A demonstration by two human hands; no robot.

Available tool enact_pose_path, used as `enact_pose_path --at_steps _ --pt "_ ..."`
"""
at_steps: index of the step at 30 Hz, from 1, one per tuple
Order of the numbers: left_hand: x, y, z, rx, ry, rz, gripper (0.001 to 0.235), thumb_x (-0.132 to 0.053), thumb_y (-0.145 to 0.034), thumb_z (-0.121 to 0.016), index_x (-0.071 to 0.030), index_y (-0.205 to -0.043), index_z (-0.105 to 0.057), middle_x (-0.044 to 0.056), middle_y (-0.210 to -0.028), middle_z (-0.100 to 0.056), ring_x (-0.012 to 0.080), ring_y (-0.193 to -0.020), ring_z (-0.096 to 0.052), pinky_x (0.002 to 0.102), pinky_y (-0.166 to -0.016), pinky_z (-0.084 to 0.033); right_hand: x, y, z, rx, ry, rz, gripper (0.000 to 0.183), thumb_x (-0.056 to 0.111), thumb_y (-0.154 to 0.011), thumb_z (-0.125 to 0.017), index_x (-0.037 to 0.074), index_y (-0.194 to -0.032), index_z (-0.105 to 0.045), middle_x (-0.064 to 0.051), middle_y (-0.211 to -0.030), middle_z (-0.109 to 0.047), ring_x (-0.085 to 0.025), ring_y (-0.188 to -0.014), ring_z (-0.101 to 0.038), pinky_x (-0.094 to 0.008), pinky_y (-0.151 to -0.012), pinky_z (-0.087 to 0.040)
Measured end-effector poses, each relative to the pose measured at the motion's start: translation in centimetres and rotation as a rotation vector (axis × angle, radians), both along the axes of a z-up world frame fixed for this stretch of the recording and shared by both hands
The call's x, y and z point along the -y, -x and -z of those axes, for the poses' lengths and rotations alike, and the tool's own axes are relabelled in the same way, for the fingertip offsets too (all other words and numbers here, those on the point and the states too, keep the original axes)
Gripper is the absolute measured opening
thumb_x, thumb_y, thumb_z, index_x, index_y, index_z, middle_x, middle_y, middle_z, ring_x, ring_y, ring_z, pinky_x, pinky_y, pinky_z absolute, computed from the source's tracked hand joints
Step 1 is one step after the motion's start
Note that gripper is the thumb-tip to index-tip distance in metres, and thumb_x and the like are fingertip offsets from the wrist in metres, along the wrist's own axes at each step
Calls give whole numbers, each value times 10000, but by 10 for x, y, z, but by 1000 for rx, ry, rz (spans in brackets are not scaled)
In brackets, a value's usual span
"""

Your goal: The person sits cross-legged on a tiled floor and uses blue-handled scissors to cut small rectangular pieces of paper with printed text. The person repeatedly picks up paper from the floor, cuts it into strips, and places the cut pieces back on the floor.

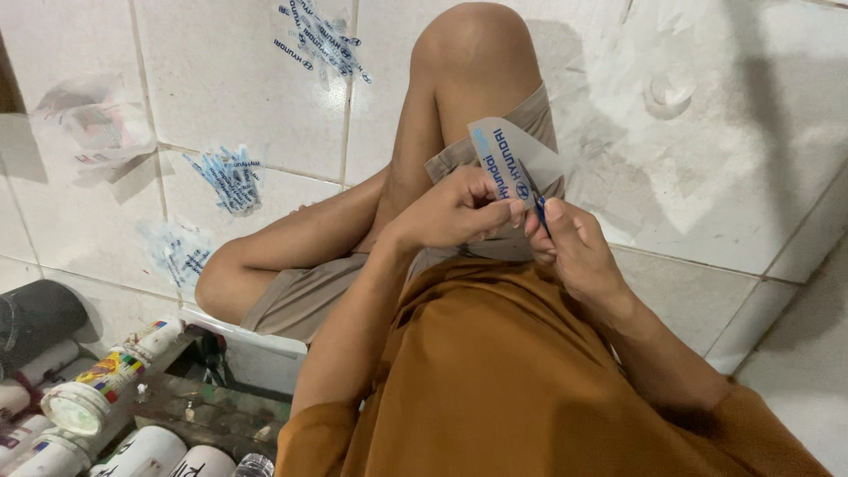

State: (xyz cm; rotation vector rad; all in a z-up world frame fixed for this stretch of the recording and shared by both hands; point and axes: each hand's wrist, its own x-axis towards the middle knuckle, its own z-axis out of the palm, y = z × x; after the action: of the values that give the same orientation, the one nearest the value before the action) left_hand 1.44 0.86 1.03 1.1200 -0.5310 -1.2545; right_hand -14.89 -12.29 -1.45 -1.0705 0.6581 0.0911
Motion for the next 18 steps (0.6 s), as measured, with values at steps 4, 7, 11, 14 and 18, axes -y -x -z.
enact_pose_path --at_steps 4,7,11,14,18 --pt "3 3 1 -18 5 13 191 -65 -943 -604 -50 -773 -692 30 -558 -619 69 -476 -575 193 -450 -490 -3 4 10 -9 -22 39 489 364 -1128 -391 -9 -879 -587 32 -566 -294 -50 -462 -217 -199 -408 -247" --pt "5 6 -3 -54 16 22 199 -88 -963 -613 -52 -790 -705 36 -563 -627 65 -483 -576 191 -451 -497 -3 6 16 0 1 52 494 376 -1133 -391 28 -828 -562 32 -552 -297 -48 -449 -223 -204 -401 -257" --pt "9 7 -3 -107 19 64 175 -87 -957 -632 -54 -814 -728 40 -562 -635 50 -464 -555 181 -445 -483 -3 -6 -12 -14 1 100 490 384 -1126 -413 88 -748 -506 48 -547 -285 -49 -458 -209 -205 -401 -240" --pt "16 10 -3 -103 11 134 178 -91 -954 -622 -64 -814 -729 38 -557 -639 48 -446 -532 176 -434 -459 0 -1 -11 -45 21 141 470 390 -1125 -430 106 -759 -509 45 -565 -311 -51 -476 -228 -208 -409 -259" --pt "26 16 10 -123 -22 227 138 -88 -925 -645 -66 -817 -727 28 -565 -640 33 -453 -475 173 -423 -418 2 -9 -27 -83 77 211 447 390 -1121 -423 129 -765 -491 49 -556 -375 -32 -449 -298 -180 -397 -286"
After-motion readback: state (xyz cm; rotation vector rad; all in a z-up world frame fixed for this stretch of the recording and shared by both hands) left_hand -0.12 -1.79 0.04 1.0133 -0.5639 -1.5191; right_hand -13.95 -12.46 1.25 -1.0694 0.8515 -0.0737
